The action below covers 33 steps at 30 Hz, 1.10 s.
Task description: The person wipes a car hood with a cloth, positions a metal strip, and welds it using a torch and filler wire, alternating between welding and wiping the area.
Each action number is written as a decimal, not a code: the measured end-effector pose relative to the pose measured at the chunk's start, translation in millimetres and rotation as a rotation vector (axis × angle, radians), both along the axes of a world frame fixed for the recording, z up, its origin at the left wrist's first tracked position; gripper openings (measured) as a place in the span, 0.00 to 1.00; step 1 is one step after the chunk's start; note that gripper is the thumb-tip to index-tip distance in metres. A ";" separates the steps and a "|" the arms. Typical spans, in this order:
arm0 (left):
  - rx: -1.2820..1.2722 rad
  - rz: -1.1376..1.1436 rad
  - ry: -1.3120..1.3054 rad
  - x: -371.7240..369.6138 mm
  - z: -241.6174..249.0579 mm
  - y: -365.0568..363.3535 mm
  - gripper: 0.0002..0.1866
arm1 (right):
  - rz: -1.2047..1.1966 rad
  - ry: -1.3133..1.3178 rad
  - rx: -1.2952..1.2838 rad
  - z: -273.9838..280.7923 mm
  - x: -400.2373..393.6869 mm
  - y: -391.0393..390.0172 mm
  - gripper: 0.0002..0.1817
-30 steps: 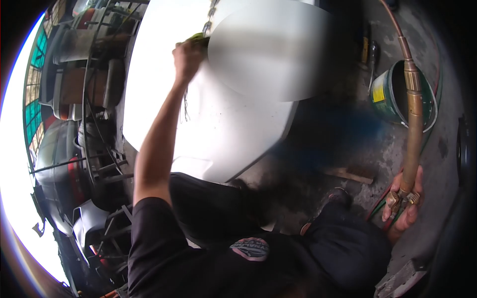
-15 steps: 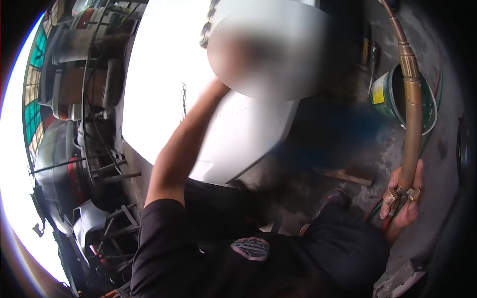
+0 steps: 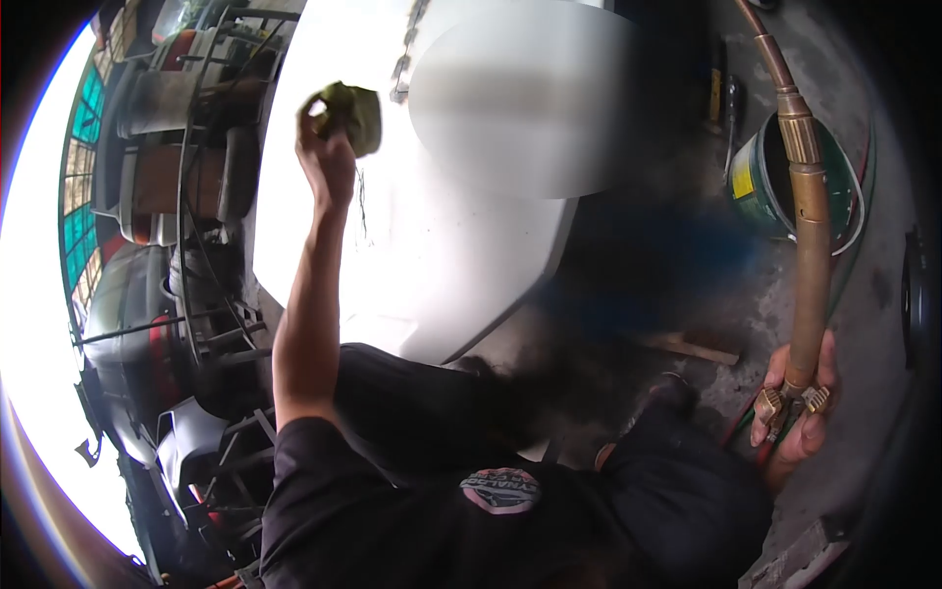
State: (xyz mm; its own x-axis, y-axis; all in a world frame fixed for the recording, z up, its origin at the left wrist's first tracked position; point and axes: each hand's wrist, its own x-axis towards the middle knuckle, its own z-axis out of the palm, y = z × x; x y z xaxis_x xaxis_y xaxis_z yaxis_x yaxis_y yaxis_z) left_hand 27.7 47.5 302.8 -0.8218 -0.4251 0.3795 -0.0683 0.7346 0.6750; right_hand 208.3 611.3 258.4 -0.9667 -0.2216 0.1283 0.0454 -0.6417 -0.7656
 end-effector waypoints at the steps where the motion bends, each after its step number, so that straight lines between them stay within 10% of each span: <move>1: 0.009 -0.109 -0.046 21.1 -4.9 10.3 0.18 | 0.001 -0.002 -0.005 -1.2 -1.5 0.7 0.46; 6: 0.082 -0.616 -0.211 99.6 -6.5 100.5 0.14 | 0.027 -0.023 0.055 -3.9 -8.5 -4.5 0.46; 10: -0.322 -0.894 -0.115 103.1 -7.5 143.4 0.19 | 0.034 -0.025 0.053 4.5 -7.6 -8.6 0.47; 20: -0.762 -0.839 0.065 -5.5 -71.1 124.9 0.25 | 0.029 -0.017 0.062 4.7 -10.3 -15.0 0.46; 22: -0.747 -0.589 0.021 -42.9 -100.6 39.5 0.23 | 0.028 -0.022 0.071 4.1 -11.2 -13.3 0.46; 23: -0.078 -0.644 -0.099 -54.8 -72.5 23.4 0.20 | 0.030 -0.029 0.056 1.8 -9.8 -12.3 0.46; 26: -0.322 -0.039 -0.497 -62.3 -54.7 -60.0 0.09 | 0.041 -0.050 0.006 0.1 -8.1 -10.8 0.47; 33: -0.679 -0.592 -0.001 -34.1 -94.0 65.1 0.23 | 0.103 -0.050 -0.020 20.1 -25.1 -30.5 0.47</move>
State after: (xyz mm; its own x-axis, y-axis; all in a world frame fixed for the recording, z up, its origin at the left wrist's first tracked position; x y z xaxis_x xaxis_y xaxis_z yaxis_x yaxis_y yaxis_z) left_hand -6.4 112.6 208.8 -0.8356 0.3833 0.3934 0.4475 0.8905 0.0828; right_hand 183.3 580.9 278.6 -0.9443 -0.3178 0.0856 0.1499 -0.6468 -0.7478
